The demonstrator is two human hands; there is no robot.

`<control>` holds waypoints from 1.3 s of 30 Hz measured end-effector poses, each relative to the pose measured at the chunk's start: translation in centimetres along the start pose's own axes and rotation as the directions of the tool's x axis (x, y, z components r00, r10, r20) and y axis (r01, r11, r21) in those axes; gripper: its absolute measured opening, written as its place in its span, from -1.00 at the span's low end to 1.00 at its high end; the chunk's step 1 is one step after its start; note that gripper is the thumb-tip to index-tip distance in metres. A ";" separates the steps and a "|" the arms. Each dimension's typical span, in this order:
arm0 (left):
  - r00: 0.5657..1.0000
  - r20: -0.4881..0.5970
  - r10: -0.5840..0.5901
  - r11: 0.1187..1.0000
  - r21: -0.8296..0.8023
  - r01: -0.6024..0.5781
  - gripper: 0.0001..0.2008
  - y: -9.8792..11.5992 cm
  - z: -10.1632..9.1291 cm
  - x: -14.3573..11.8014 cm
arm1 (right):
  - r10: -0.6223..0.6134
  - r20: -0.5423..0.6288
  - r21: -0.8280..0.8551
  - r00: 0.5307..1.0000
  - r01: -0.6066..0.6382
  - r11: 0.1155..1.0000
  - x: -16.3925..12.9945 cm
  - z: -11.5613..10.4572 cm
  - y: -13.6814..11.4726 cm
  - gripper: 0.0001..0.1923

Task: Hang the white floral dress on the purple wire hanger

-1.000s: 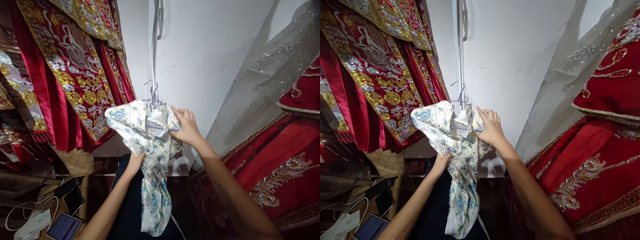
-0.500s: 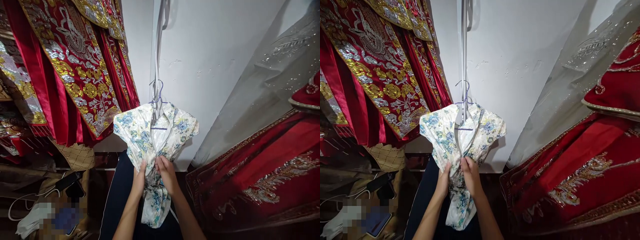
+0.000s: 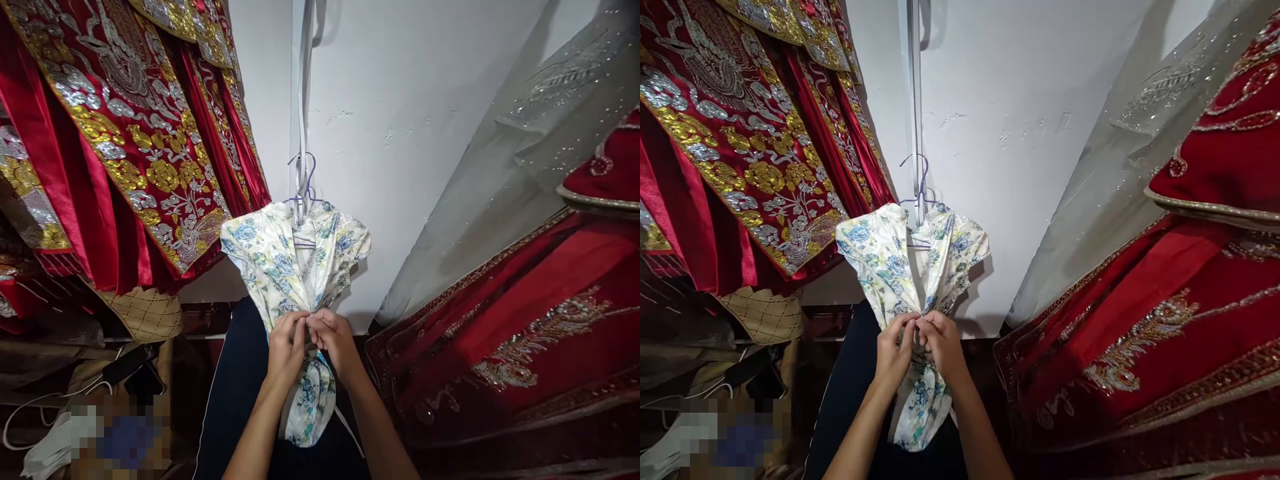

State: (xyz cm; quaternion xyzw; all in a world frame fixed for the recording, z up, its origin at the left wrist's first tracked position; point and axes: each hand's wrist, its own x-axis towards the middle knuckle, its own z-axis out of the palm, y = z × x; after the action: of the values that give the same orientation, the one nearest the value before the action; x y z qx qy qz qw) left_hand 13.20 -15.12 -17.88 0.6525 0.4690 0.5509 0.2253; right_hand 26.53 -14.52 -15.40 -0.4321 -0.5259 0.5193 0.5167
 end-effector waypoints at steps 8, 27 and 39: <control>0.983 0.171 -0.065 0.978 -0.186 0.097 -0.82 1.0 1.0 0.6 | 0.064 -0.007 0.041 0.998 -0.063 0.997 0.0 -1.2 -1.0 -0.76; 0.905 0.420 -0.071 0.975 -0.164 0.153 -0.89 0.0 1.1 3.0 | -0.306 -0.082 0.213 0.948 0.317 0.924 11.3 -0.6 -14.3 -0.84; 0.911 -0.058 0.407 0.911 0.098 -0.401 -0.85 10.4 -3.6 17.2 | -0.395 -0.158 -0.126 0.905 0.378 0.917 11.2 0.1 -10.1 -0.79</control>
State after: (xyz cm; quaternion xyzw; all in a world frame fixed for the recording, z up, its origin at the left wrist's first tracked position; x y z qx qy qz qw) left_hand 12.85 -5.87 0.27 0.7224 0.3550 0.5903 0.0605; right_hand 26.21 -4.30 -4.30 -0.3878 -0.5756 0.3404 0.6344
